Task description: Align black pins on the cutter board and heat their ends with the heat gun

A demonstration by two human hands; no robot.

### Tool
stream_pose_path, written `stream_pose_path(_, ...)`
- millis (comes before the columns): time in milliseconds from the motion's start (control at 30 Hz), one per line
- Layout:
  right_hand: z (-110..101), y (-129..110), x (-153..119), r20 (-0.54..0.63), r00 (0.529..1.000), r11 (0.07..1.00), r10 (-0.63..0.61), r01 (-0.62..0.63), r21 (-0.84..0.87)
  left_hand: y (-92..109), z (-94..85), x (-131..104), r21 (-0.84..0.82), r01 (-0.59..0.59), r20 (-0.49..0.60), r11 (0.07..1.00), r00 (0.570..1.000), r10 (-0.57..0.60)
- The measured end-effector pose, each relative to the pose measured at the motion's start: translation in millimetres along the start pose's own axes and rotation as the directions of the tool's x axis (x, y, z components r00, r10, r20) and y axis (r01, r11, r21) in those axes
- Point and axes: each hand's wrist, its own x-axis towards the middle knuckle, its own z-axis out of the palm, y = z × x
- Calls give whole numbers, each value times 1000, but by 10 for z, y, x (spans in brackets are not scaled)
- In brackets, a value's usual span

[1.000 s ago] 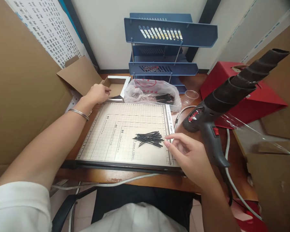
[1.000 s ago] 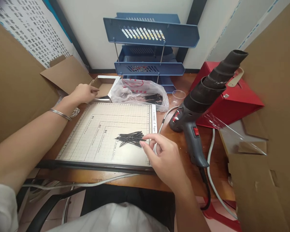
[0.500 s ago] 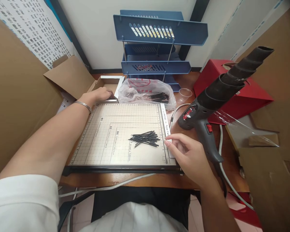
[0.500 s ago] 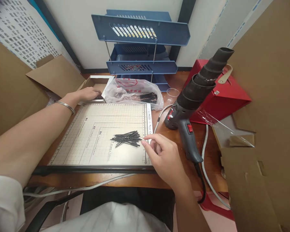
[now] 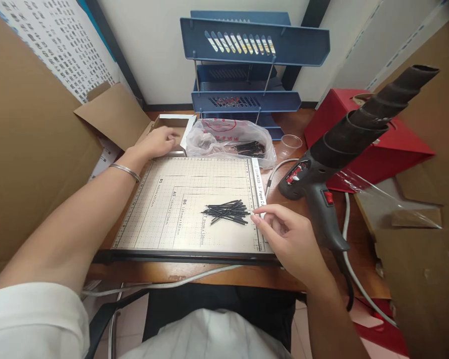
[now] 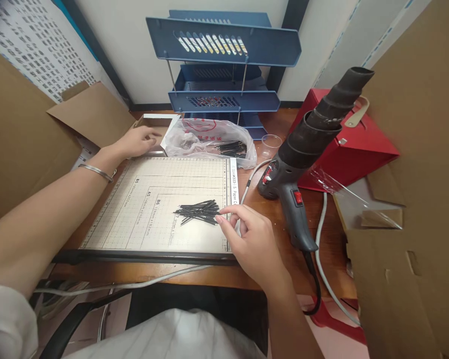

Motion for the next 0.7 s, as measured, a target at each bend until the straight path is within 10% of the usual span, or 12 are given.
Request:
stream_pose_path(133, 52, -49, 33, 57, 997, 974, -44, 55, -219, 624, -132, -602, -80, -209, -386, 975, 908, 163)
stream_pose_path(300, 154, -113, 89, 103, 988, 906, -113, 144, -399, 1438, -13, -1472, -12, -562, 10, 827, 827, 562)
stream_pose_path(433, 166, -112, 111, 49, 993, 898, -109, 120, -424, 1586, 200, -1696, 35, -554, 150, 832, 826, 544)
stream_pose_path(700, 165, -53, 257, 90, 981, 866, -171, 193, -461, 1642, 371, -1921, 89, -495, -2, 865, 868, 497)
